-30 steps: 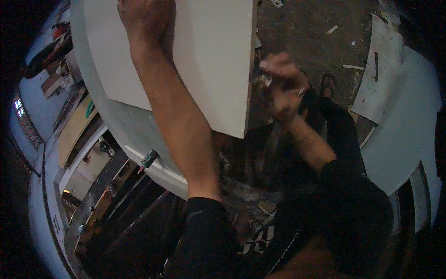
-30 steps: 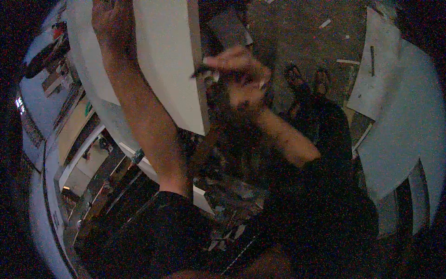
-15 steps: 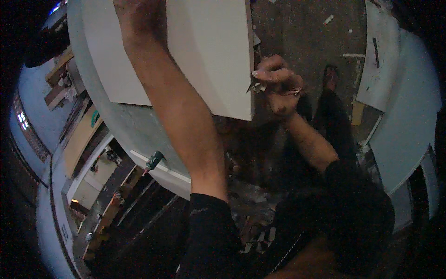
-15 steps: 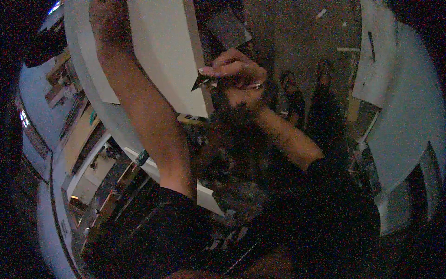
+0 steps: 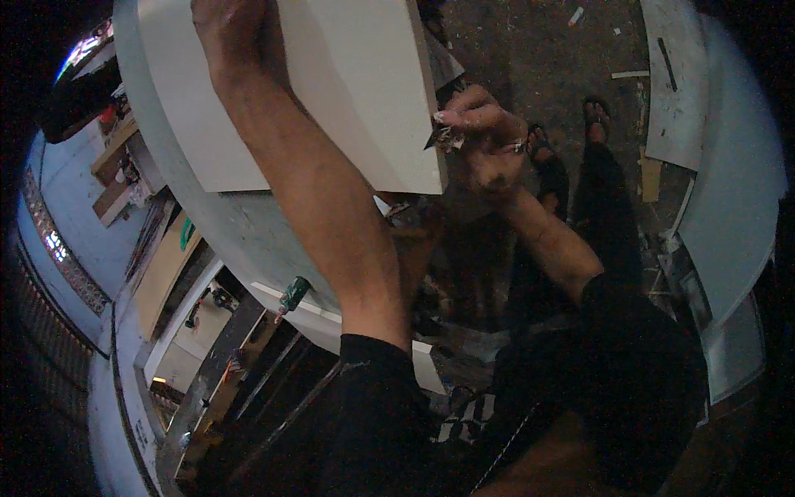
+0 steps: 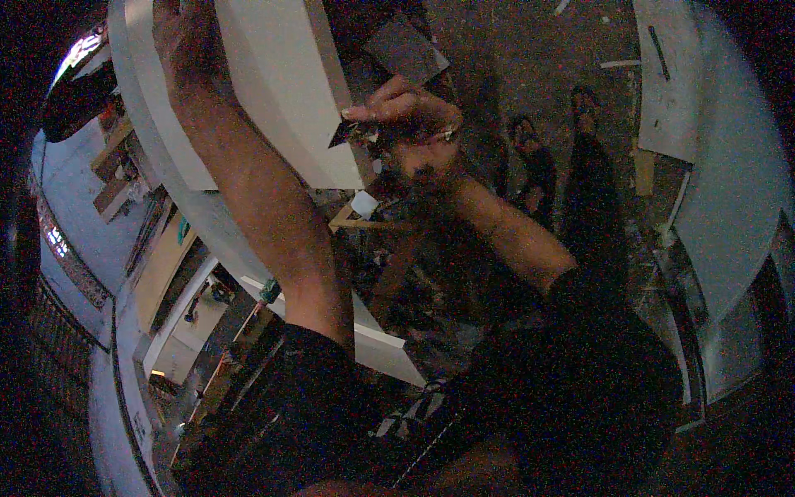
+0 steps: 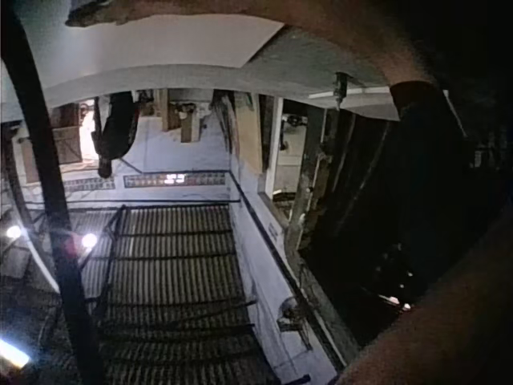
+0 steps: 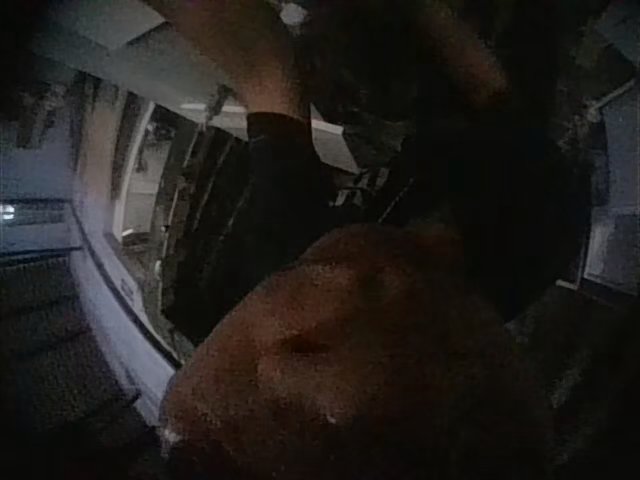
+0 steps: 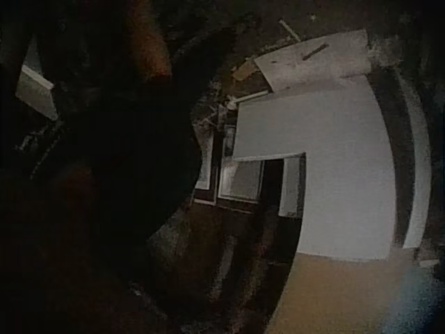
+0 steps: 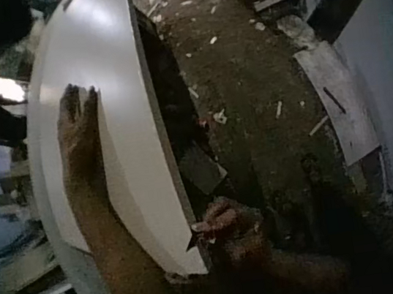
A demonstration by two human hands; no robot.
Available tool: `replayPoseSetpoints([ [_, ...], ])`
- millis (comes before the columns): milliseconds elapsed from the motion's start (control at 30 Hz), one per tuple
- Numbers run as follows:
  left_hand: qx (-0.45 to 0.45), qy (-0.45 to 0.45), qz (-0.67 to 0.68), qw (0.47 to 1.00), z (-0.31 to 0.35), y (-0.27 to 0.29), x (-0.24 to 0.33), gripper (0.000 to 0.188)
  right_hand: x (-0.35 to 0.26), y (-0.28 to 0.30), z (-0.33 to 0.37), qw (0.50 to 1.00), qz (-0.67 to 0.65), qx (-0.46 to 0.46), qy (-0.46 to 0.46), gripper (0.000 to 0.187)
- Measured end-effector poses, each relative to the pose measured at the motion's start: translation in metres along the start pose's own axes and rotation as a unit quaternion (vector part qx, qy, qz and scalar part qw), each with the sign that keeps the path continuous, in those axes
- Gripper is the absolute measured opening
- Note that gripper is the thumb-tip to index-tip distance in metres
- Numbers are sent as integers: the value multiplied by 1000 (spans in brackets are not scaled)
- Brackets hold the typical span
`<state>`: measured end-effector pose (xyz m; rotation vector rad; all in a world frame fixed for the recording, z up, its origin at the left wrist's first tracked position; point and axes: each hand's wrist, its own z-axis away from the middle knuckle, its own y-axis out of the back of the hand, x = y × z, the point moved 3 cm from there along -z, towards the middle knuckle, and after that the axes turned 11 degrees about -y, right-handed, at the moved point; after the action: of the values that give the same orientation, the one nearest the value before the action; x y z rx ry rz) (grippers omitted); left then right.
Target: The person sands the edge of a white wood panel using a small piece of sandpaper, then wipes the dust away by hand and inspects the edge.
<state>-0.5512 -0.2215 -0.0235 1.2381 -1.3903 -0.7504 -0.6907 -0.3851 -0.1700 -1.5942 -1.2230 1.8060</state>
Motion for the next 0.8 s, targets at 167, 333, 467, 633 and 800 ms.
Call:
replayPoseSetpoints([
  [167, -7, -5, 0, 1000, 0, -2, 0, 58, -28, -7, 27, 995, 70, 32, -62, 41],
  [333, -7, -3, -7, 1000, 2, 6, 2, 59, -27, -20, 14, 998, -40, 47, -24, 27],
  [467, -16, -3, 0, 1000, 1, -6, -2, 59, -27, -7, 11, 997, 25, 48, -62, 23],
  [633, -22, -5, 2, 1000, -3, -10, -1, 60, -29, 0, 23, 997, 35, 17, -59, 18],
  [800, -24, -1, -12, 1000, -1, 2, -3, 61, -38, -13, 15, 994, 38, 14, -98, 22],
])
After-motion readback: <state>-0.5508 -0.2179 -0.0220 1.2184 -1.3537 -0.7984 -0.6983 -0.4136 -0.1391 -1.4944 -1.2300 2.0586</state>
